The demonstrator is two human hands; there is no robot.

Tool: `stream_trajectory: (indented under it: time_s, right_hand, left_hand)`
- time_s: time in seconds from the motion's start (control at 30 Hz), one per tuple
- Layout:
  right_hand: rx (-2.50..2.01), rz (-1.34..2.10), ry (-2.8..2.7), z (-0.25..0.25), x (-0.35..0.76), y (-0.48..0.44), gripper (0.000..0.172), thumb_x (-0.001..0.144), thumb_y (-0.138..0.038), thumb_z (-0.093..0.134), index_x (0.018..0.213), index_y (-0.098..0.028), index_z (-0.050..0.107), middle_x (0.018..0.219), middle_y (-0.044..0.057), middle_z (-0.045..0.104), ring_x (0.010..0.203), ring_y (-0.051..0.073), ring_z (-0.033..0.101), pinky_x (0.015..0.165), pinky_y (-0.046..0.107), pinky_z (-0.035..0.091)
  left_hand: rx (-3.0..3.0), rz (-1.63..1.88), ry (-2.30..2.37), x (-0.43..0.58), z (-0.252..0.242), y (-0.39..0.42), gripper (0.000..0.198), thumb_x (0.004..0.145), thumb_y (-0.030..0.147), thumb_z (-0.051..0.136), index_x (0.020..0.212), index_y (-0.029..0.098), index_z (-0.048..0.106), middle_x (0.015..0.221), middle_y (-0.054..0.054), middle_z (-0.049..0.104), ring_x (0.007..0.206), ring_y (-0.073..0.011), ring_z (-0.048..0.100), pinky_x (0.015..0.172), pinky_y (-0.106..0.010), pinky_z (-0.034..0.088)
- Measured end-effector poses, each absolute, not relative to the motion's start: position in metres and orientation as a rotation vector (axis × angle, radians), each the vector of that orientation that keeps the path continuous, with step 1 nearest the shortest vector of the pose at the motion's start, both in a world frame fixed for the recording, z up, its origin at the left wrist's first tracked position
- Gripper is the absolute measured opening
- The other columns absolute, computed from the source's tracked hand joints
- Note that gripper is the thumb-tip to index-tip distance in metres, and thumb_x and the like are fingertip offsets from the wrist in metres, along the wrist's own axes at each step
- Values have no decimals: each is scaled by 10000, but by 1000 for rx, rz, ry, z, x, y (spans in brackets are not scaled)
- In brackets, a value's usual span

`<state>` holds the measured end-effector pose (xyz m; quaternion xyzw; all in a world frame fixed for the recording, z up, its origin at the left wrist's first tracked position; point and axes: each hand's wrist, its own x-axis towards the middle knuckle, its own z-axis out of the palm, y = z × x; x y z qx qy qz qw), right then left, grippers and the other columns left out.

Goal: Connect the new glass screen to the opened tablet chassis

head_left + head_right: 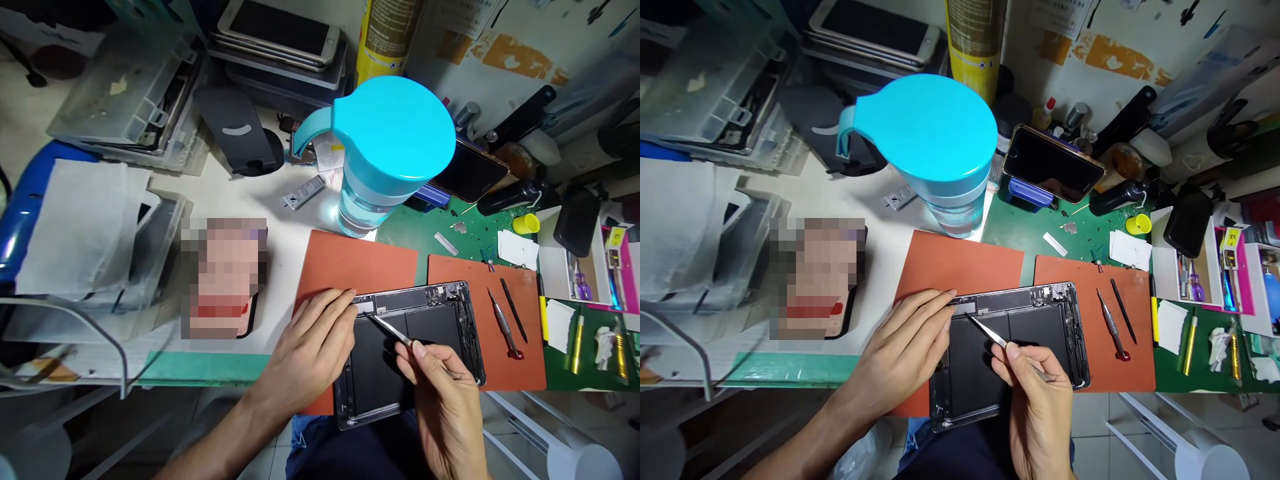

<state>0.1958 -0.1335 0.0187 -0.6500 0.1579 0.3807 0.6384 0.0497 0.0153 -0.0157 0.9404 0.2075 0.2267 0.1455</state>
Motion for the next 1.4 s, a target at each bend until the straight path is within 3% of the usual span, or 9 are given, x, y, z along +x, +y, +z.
stream_trajectory:
  time_s: [0.23,0.37,0.5,1.07,1.4]
  right_hand:
    - [-1669,583,139,8,180,-125,310,750,-346,982,881,-148,782,780,78,836,753,300,850,727,347,727]
    - [-1868,306,-270,-2,168,-136,162,839,-239,916,967,-181,834,874,64,859,763,236,849,759,272,704]
    - [-1939,128,-628,-9,163,-141,220,852,-134,883,1043,-240,855,969,32,864,799,205,833,773,276,683]
    - [-2031,165,-469,-10,161,-138,166,837,-287,917,986,-237,866,943,36,861,764,217,818,733,302,667]
    - [-2030,176,-480,-13,162,-140,200,823,-253,931,1011,-239,865,978,31,866,791,200,820,783,281,660]
  left_hand:
    - [2739,676,566,50,-16,16,320,915,54,704,1235,50,693,1354,-186,732,1194,-362,692,966,-505,601]
    - [2748,690,533,51,-17,17,322,903,63,729,1224,42,704,1341,-196,737,1176,-370,701,942,-509,606]
    - [2734,691,523,50,-17,19,345,907,69,730,1251,50,704,1348,-189,737,1185,-364,704,943,-504,609]
    - [2669,675,531,53,-16,20,370,909,69,720,1278,55,698,1330,-189,742,1177,-351,691,942,-496,598]
    - [2672,655,546,54,-17,20,377,916,74,714,1291,48,693,1316,-184,745,1176,-348,685,946,-495,599]
